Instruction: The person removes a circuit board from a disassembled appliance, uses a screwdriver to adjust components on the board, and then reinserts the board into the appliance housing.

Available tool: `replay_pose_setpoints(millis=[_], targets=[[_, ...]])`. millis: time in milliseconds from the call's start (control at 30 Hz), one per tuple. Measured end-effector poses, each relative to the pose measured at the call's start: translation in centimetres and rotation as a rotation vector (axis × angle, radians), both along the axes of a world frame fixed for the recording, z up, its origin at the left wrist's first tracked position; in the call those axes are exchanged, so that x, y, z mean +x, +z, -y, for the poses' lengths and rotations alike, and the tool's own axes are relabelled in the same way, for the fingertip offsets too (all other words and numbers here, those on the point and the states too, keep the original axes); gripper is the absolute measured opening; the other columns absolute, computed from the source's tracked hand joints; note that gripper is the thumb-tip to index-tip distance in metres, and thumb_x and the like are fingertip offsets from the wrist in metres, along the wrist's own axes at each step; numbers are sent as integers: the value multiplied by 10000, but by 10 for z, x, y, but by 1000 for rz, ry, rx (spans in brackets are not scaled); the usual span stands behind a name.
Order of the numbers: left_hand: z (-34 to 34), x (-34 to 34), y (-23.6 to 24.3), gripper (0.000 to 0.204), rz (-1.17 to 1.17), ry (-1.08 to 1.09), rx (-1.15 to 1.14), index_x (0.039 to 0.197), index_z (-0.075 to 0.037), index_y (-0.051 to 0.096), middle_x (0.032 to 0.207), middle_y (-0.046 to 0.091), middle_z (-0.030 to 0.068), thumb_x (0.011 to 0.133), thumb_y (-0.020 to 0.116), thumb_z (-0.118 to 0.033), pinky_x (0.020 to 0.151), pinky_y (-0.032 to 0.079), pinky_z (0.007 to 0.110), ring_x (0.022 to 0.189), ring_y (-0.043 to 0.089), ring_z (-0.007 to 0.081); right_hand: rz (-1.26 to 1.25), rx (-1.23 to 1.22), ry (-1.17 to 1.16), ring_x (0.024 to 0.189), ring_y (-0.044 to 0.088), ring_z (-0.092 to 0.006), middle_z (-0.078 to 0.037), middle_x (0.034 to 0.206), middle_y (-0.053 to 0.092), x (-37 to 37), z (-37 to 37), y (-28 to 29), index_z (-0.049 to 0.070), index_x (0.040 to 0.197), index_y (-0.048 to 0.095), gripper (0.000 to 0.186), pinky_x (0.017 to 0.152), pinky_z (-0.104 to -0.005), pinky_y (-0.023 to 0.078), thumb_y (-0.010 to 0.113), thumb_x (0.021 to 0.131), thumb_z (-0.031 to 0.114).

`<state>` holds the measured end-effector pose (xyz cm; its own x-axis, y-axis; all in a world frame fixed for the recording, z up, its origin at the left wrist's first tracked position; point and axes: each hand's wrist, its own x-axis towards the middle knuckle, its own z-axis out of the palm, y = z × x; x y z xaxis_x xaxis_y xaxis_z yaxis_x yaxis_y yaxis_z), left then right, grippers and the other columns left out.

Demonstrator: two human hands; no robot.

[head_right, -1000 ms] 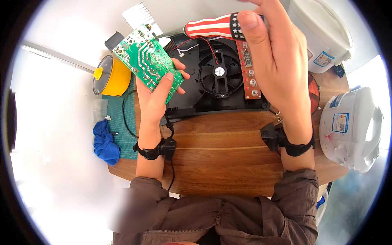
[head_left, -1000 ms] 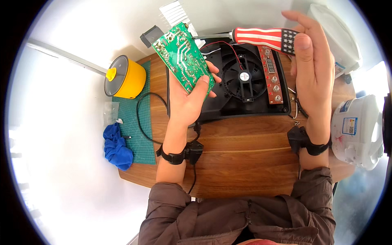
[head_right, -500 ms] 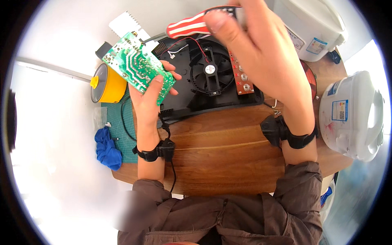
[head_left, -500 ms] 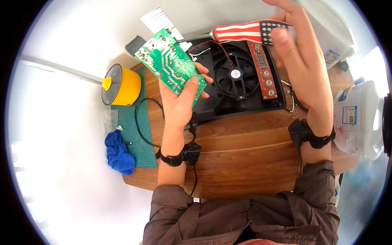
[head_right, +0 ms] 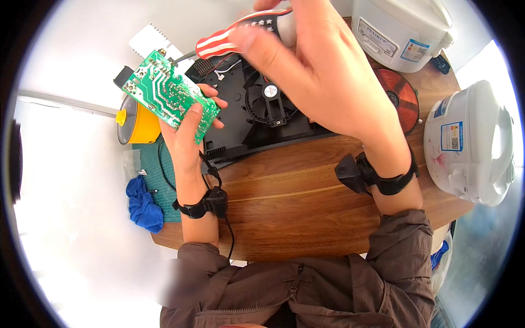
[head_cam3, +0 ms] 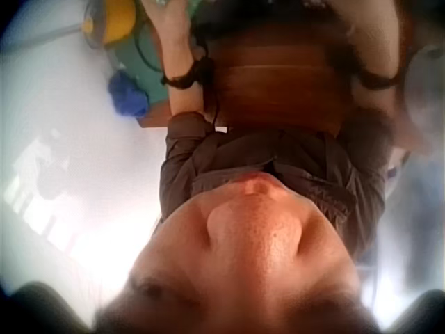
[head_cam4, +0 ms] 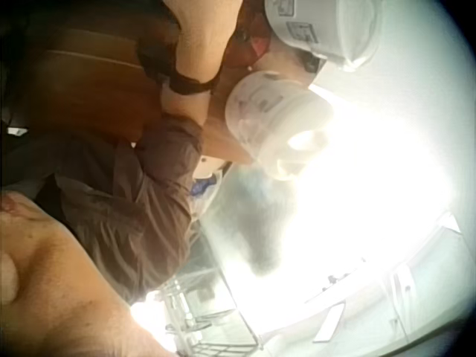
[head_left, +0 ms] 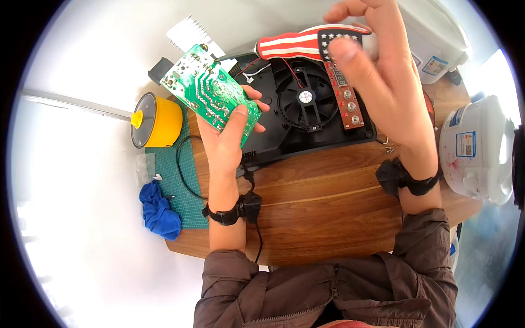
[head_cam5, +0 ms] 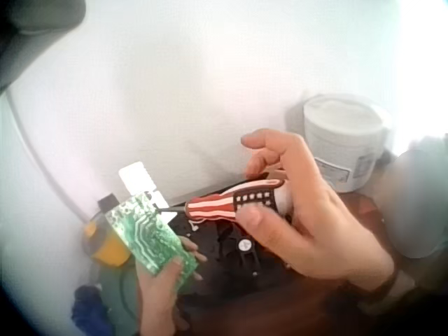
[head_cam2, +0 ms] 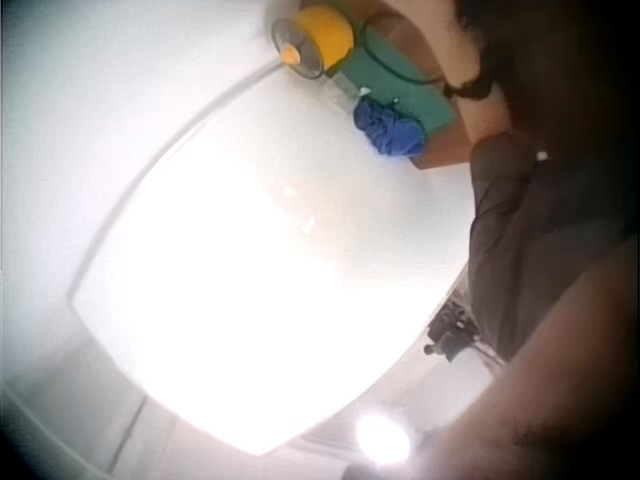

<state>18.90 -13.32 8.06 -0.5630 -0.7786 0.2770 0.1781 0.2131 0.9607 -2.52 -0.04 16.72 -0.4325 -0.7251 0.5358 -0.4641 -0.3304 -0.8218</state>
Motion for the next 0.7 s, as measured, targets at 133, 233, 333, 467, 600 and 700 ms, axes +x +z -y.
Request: replay_pose_setpoints(millis=[133, 233, 333, 467, 600, 700], targets=[[-2, 1, 1, 361, 25, 6, -20, 1296, 36, 546, 1116, 701, 205, 970, 626, -99, 604, 610, 335, 926, 742, 298, -303, -52, -141, 882, 646, -182, -124, 968, 658, -6, 0, -13, -24, 1282, 569, 382, 799, -306, 518, 718, 1000, 186], [-4, -2, 2, 363, 29, 4, -43, 1299, 36, 545, 1118, 700, 206, 972, 626, -98, 602, 609, 337, 926, 742, 301, -368, -66, -193, 888, 650, -182, -129, 964, 660, -9, 0, -15, -19, 1257, 583, 335, 786, -308, 518, 664, 1036, 220], [-2, 1, 1, 363, 34, 15, -55, 1304, 35, 545, 1119, 700, 206, 974, 623, -95, 598, 607, 336, 924, 742, 306, -57, -29, -133, 873, 637, -163, -116, 929, 633, 0, 1, 0, -25, 1274, 564, 346, 769, -298, 512, 578, 1088, 266], [-2, 1, 6, 325, -20, 2, -41, 1289, 20, 543, 1124, 705, 178, 973, 593, -38, 608, 610, 329, 932, 742, 276, -237, 22, 209, 929, 604, -140, -105, 1039, 595, -34, -10, -8, -17, 1347, 507, 364, 812, -283, 504, 631, 1036, 126], [2, 7, 8, 311, 25, 50, -69, 1275, 15, 543, 1122, 709, 163, 968, 586, -12, 617, 610, 327, 934, 740, 258, -203, -32, 120, 876, 595, -143, -93, 1091, 583, -17, -1, -25, -5, 1428, 421, 455, 803, -298, 516, 632, 1038, 98], [-2, 6, 8, 325, 33, 73, -91, 1285, 14, 529, 1123, 708, 160, 967, 590, -15, 621, 608, 325, 932, 738, 252, -262, -19, 206, 843, 593, -141, -87, 1079, 590, -33, -9, -22, -1, 1438, 407, 455, 795, -299, 520, 621, 1057, 126]])
